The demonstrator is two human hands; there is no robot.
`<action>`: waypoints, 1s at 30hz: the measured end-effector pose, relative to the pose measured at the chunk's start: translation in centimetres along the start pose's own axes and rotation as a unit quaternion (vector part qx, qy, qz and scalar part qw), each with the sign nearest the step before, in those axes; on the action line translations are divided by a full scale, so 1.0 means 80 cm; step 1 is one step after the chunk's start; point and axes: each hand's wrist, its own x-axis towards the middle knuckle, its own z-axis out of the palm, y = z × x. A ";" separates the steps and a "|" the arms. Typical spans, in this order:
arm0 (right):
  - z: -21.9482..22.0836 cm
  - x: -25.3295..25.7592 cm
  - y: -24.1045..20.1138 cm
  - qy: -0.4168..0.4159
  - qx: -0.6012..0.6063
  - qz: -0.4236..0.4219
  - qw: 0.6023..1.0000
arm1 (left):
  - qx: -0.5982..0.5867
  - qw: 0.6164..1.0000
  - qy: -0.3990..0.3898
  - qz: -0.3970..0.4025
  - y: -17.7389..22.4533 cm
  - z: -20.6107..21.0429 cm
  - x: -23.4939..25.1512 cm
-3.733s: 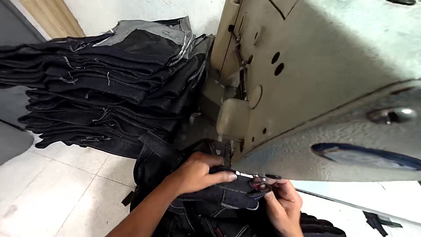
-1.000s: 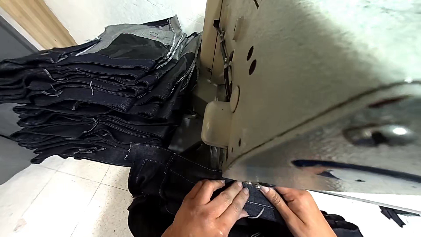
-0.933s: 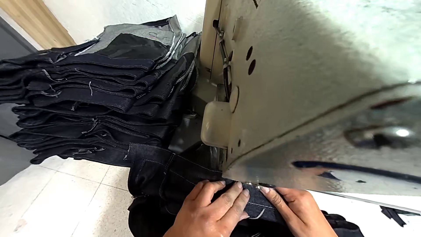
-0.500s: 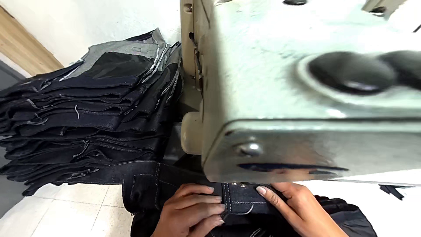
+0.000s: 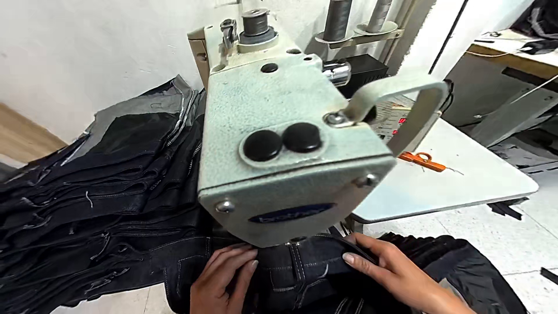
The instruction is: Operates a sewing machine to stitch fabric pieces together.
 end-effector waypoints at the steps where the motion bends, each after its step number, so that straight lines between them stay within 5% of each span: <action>1: 0.002 0.001 0.003 -0.001 0.036 0.002 0.999 | 0.025 1.000 0.014 -0.007 0.004 0.007 0.003; 5: 0.021 0.006 0.005 0.028 0.158 -0.076 0.984 | 0.103 0.990 -0.030 -0.089 0.014 0.040 0.013; 8: 0.021 0.000 -0.006 0.004 0.197 -0.070 0.978 | 0.027 0.984 -0.071 -0.160 0.014 0.053 0.014; 13: 0.018 0.034 -0.040 0.012 0.299 0.136 0.944 | -0.012 0.989 0.037 -0.145 0.000 0.074 0.028; 17: 0.013 0.067 -0.061 0.046 0.336 0.182 0.923 | -0.032 0.976 -0.055 -0.207 -0.003 0.060 0.053; 22: 0.015 0.062 -0.063 0.064 0.326 0.145 0.932 | 0.066 0.992 -0.040 -0.105 -0.017 0.063 0.048; 26: 0.013 0.069 -0.063 0.083 0.320 0.116 0.937 | 0.127 0.965 -0.107 -0.205 0.010 0.058 0.067; 30: 0.015 0.070 -0.060 0.084 0.329 0.124 0.932 | 0.126 0.988 -0.019 -0.086 -0.010 0.067 0.052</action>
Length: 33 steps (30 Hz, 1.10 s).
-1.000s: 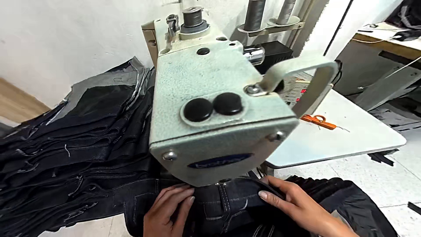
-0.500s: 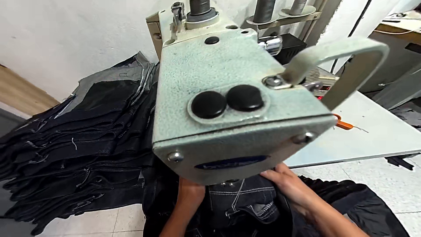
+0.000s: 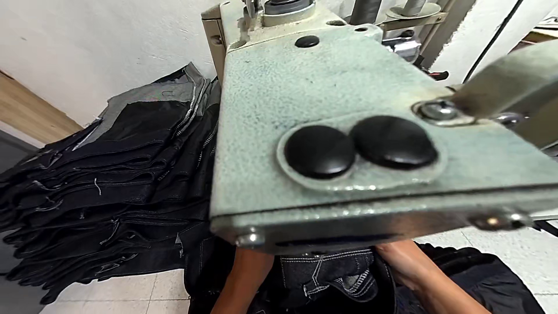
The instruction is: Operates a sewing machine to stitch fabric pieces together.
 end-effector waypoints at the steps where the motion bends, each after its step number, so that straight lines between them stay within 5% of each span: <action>1: 0.000 0.000 0.000 -0.001 0.002 0.003 1.000 | -0.012 1.000 0.015 0.015 -0.007 0.004 -0.001; 12: -0.005 -0.004 0.001 -0.050 -0.013 -0.024 0.998 | -0.107 0.992 -0.005 0.070 -0.019 -0.010 0.002; 17: -0.010 -0.004 0.000 -0.058 -0.040 -0.013 0.997 | -0.045 0.996 -0.069 0.038 -0.011 -0.024 -0.004; 23: -0.017 -0.005 0.003 -0.075 -0.137 -0.072 0.985 | -0.100 0.993 -0.032 0.051 -0.017 -0.015 0.001; 29: -0.045 -0.029 0.013 -0.020 -0.361 -0.171 0.916 | -0.099 0.994 -0.040 0.021 -0.007 -0.017 -0.001; 33: -0.054 -0.080 -0.002 -0.014 -0.362 -0.080 0.929 | 0.025 0.991 0.079 0.107 -0.008 -0.023 -0.027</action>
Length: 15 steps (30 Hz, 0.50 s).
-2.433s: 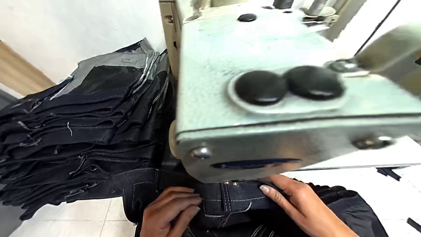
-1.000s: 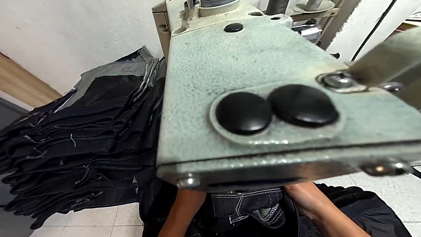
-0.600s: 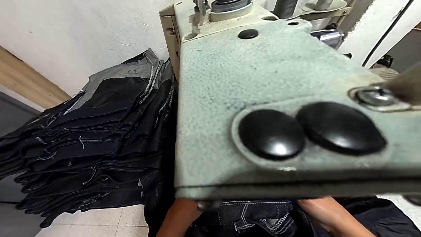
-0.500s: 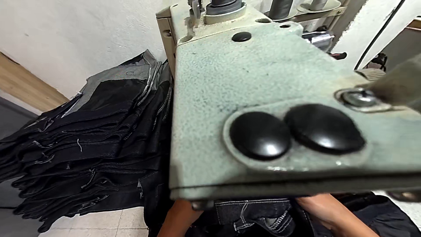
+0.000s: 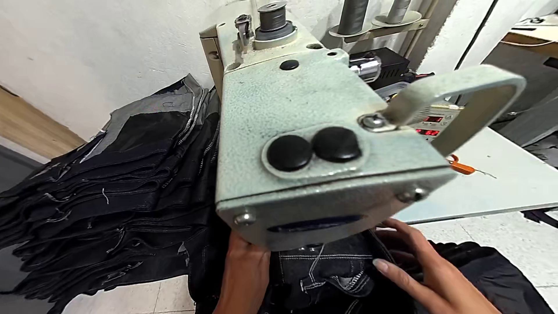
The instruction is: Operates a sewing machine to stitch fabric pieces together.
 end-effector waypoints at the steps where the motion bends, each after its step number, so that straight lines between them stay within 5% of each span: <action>1: -0.002 -0.011 -0.002 -0.015 0.021 0.029 0.999 | -0.006 1.000 0.007 -0.006 0.005 -0.011 -0.012; 7: 0.020 -0.018 0.023 -0.048 0.175 0.090 0.979 | -0.094 0.964 -0.179 -0.174 0.019 -0.024 -0.107; 9: 0.038 -0.007 0.043 -0.014 0.212 0.054 0.976 | -0.101 0.963 -0.153 -0.195 0.019 -0.010 -0.103; 15: 0.061 0.001 0.054 0.073 0.260 -0.049 0.962 | -0.146 0.985 -0.002 -0.097 0.006 0.042 -0.059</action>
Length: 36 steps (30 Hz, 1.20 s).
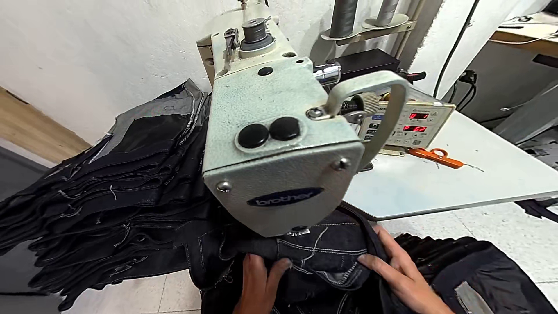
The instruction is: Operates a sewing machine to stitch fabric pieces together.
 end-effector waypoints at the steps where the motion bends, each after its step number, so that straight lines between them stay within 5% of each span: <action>1: -0.009 0.003 -0.008 -0.018 -0.014 0.009 1.000 | -0.001 1.000 0.008 -0.010 0.007 -0.003 0.004; 7: -0.039 0.065 -0.027 -0.009 -0.058 0.173 0.983 | -0.195 0.947 -0.025 -0.253 0.052 -0.009 0.023; 19: -0.026 0.103 -0.033 0.003 -0.034 0.170 0.985 | -0.195 0.961 0.010 -0.197 0.040 -0.006 0.031; 36: -0.023 0.109 -0.037 -0.044 -0.039 0.152 0.987 | -0.140 0.970 -0.095 -0.174 0.035 -0.034 0.024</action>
